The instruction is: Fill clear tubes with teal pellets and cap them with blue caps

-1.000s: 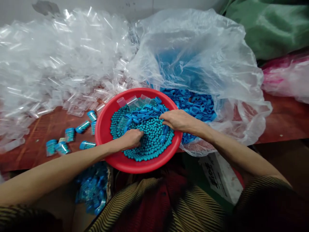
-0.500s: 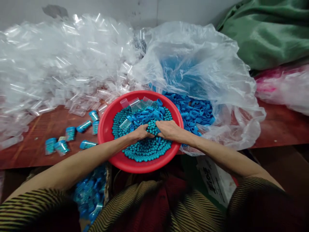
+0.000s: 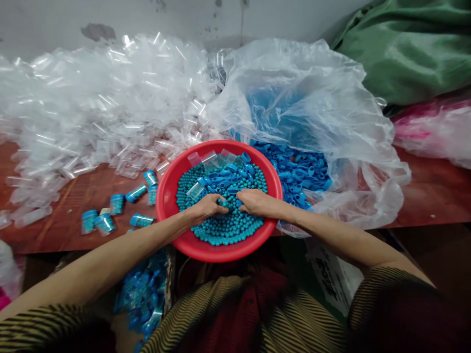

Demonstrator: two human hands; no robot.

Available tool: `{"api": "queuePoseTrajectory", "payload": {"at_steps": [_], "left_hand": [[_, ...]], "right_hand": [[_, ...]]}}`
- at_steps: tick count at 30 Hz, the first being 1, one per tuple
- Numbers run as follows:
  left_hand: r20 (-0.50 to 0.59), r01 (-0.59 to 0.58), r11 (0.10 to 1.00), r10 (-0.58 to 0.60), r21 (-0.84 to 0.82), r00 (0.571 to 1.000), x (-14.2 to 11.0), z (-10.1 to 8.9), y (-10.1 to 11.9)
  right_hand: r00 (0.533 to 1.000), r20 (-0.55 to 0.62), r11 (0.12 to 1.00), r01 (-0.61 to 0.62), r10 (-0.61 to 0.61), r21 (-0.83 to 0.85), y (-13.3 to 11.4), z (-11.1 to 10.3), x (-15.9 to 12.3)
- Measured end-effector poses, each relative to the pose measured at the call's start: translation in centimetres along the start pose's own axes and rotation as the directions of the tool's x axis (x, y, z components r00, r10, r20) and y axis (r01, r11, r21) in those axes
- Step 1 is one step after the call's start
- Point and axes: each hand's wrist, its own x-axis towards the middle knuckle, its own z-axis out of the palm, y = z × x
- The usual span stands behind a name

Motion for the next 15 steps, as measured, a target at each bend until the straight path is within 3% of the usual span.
{"api": "queuePoseTrajectory", "payload": {"at_steps": [4,7,12,15], "left_hand": [[-0.002,-0.023,1.0,0.023,-0.018,1.0,-0.3,0.0,0.2],[-0.016,-0.084,0.995,0.083,-0.061,0.996,-0.8,-0.2,0.7],[-0.001,-0.125,0.974,0.127,-0.19,0.992,-1.6,-0.6,1.3],[0.068,-0.079,0.958,0.101,-0.276,0.993,-1.9,-0.7,1.4]], "right_hand": [[0.991,-0.127,0.967,-0.012,0.046,0.255,0.7,-0.8,-0.3],[0.959,-0.266,0.881,0.038,0.101,0.472,1.4,-1.2,-0.1],[0.97,-0.217,0.638,0.097,0.112,0.764,1.6,-0.9,1.0],[0.959,-0.252,0.562,0.14,0.127,0.815,0.9,-0.8,1.4]]}}
